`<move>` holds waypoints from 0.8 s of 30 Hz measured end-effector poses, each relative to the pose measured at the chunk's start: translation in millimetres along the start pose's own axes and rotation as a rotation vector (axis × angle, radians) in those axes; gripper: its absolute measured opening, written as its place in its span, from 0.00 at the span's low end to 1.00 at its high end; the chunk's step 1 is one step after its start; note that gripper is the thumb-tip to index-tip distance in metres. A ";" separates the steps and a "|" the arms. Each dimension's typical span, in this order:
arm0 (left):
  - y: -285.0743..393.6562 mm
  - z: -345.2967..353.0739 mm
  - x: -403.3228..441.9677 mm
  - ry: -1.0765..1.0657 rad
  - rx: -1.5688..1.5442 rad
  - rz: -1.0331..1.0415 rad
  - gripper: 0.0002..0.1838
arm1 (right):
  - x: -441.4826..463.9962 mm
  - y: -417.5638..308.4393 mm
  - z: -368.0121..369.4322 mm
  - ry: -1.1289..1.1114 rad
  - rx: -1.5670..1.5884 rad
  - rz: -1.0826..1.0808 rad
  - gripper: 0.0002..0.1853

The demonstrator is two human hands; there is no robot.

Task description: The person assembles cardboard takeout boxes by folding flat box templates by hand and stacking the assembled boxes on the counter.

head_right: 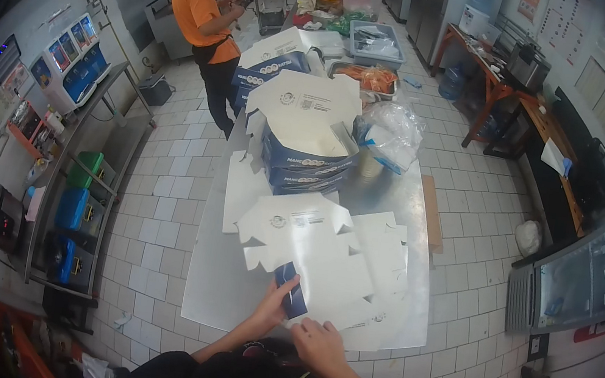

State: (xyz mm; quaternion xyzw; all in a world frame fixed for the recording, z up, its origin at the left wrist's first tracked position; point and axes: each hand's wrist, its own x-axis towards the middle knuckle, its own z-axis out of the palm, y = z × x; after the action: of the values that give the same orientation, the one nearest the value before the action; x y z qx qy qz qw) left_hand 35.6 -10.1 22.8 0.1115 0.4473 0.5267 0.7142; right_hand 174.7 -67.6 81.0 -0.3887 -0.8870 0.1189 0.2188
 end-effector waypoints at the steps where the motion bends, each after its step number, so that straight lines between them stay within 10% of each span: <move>1: -2.6 1.0 -0.6 0.022 -0.050 0.034 0.21 | -4.3 2.0 0.8 0.038 0.056 0.152 0.07; 5: -15.5 2.8 -7.8 0.007 -0.074 0.119 0.20 | -11.3 18.8 -8.9 0.136 0.440 0.569 0.11; 11: -22.9 15.4 -26.2 -0.114 0.411 0.249 0.19 | -5.8 20.4 -14.8 -0.018 0.509 0.634 0.12; 20: 8.6 14.1 -13.6 -0.666 0.658 0.213 0.52 | -1.8 26.2 -22.7 0.255 0.930 0.491 0.09; 24: 36.5 27.4 -29.0 -0.791 0.755 0.335 0.58 | 10.7 37.9 -23.7 0.256 1.209 0.594 0.23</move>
State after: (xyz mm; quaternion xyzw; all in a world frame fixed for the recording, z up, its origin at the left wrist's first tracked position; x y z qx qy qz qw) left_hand 31.1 -10.9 76.8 0.6171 0.2796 0.3546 0.6445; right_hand 203.8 -33.4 90.5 -0.4362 -0.4879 0.6013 0.4584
